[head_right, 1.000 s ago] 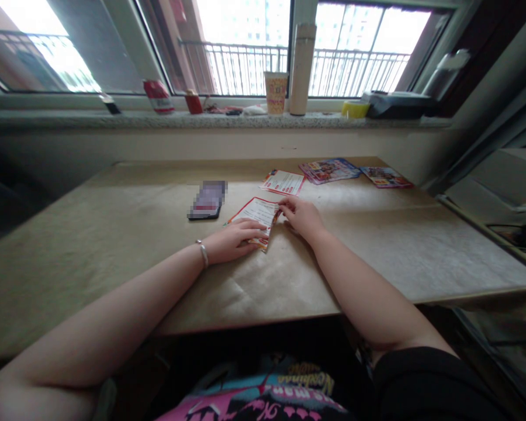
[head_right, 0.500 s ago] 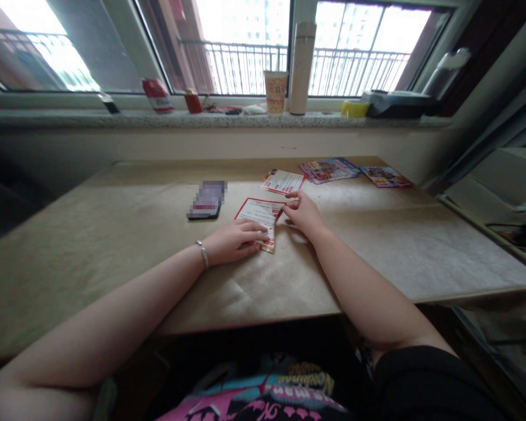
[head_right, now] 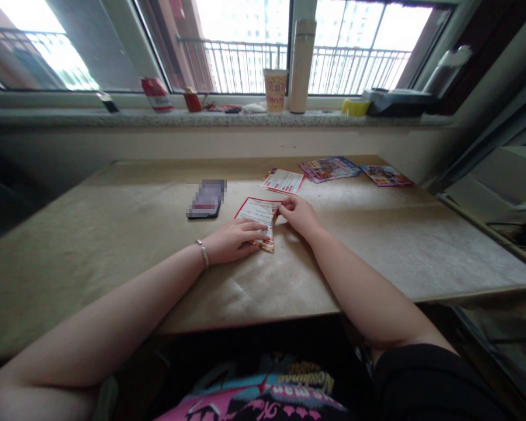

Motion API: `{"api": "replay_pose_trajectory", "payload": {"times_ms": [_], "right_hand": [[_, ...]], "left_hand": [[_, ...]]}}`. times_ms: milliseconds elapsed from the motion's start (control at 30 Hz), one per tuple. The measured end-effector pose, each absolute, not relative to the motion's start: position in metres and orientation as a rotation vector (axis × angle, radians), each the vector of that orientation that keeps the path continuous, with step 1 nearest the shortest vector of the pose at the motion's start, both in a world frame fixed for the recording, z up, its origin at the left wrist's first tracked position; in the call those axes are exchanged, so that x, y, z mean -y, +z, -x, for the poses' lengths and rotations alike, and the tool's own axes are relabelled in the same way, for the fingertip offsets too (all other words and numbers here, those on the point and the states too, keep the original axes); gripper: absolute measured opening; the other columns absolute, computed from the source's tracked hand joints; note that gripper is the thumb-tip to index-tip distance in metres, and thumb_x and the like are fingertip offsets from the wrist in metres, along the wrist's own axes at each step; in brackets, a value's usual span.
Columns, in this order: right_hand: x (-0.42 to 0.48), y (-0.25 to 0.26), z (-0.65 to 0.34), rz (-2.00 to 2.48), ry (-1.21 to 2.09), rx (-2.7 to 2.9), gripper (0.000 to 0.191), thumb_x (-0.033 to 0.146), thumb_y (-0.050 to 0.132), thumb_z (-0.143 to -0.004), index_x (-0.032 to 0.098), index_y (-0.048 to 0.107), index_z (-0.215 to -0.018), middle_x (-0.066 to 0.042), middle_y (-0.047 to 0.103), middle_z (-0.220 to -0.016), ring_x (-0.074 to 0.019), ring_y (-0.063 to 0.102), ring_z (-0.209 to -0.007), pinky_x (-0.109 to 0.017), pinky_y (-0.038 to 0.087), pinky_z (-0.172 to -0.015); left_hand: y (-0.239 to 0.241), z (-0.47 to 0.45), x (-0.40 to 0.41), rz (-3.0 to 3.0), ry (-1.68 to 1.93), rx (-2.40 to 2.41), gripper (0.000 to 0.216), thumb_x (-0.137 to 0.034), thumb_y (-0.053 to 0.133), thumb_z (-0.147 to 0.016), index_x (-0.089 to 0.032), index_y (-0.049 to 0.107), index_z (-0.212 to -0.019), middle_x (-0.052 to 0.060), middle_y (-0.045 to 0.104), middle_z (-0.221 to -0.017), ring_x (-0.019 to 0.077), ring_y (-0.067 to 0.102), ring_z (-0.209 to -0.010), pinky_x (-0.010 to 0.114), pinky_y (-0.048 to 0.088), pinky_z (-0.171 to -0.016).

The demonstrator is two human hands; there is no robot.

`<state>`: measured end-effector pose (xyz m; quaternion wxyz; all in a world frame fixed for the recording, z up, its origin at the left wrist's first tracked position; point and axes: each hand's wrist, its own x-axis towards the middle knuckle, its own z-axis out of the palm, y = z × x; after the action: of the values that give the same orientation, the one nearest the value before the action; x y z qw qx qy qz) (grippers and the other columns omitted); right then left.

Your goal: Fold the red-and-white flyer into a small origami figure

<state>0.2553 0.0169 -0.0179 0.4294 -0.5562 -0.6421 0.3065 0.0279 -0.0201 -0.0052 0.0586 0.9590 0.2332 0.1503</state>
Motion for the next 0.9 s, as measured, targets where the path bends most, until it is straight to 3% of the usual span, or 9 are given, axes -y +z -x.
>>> {"api": "replay_pose_trajectory", "payload": {"times_ms": [200, 367, 667, 900], "right_hand": [[-0.018, -0.022, -0.252, 1.517, 0.497, 1.709, 0.01, 0.03, 0.057, -0.077, 0.02, 0.056, -0.079, 0.002, 0.065, -0.066, -0.0125, 0.057, -0.057, -0.024, 0.044, -0.057], [-0.01, -0.015, -0.246, 1.494, 0.307, 1.807, 0.015, 0.027, 0.054, -0.084, 0.025, 0.055, -0.098, 0.002, 0.068, -0.072, -0.0139, 0.063, -0.063, -0.024, 0.044, -0.06], [-0.005, -0.009, -0.252, 1.469, 0.368, 1.868, 0.009, 0.028, 0.049, -0.089, 0.026, 0.056, -0.095, 0.004, 0.071, -0.075, -0.0116, 0.065, -0.058, -0.021, 0.044, -0.055], [-0.002, -0.004, -0.25, 1.538, 0.037, 2.045, 0.016, 0.025, 0.048, -0.087, 0.025, 0.064, -0.088, -0.002, 0.072, -0.083, -0.0177, 0.065, -0.073, -0.026, 0.043, -0.06]], "left_hand": [[-0.003, -0.03, 0.021, -2.902, 0.435, -0.717, 0.03, -0.03, 0.051, -0.09, -0.023, 0.063, -0.117, 0.006, 0.059, -0.13, 0.0234, 0.054, -0.117, 0.041, 0.04, -0.103], [-0.001, -0.03, 0.021, -2.864, 0.449, -0.704, 0.033, -0.029, 0.053, -0.089, -0.02, 0.062, -0.119, 0.008, 0.06, -0.128, 0.0234, 0.054, -0.118, 0.04, 0.04, -0.104], [-0.005, -0.028, 0.018, -2.816, 0.481, -0.682, 0.032, -0.029, 0.053, -0.09, -0.022, 0.062, -0.12, 0.008, 0.06, -0.129, 0.0221, 0.055, -0.117, 0.04, 0.041, -0.104], [-0.006, -0.027, 0.018, -2.818, 0.482, -0.701, 0.033, -0.031, 0.053, -0.091, -0.021, 0.062, -0.12, 0.008, 0.06, -0.128, 0.0222, 0.054, -0.118, 0.038, 0.041, -0.104]]}}
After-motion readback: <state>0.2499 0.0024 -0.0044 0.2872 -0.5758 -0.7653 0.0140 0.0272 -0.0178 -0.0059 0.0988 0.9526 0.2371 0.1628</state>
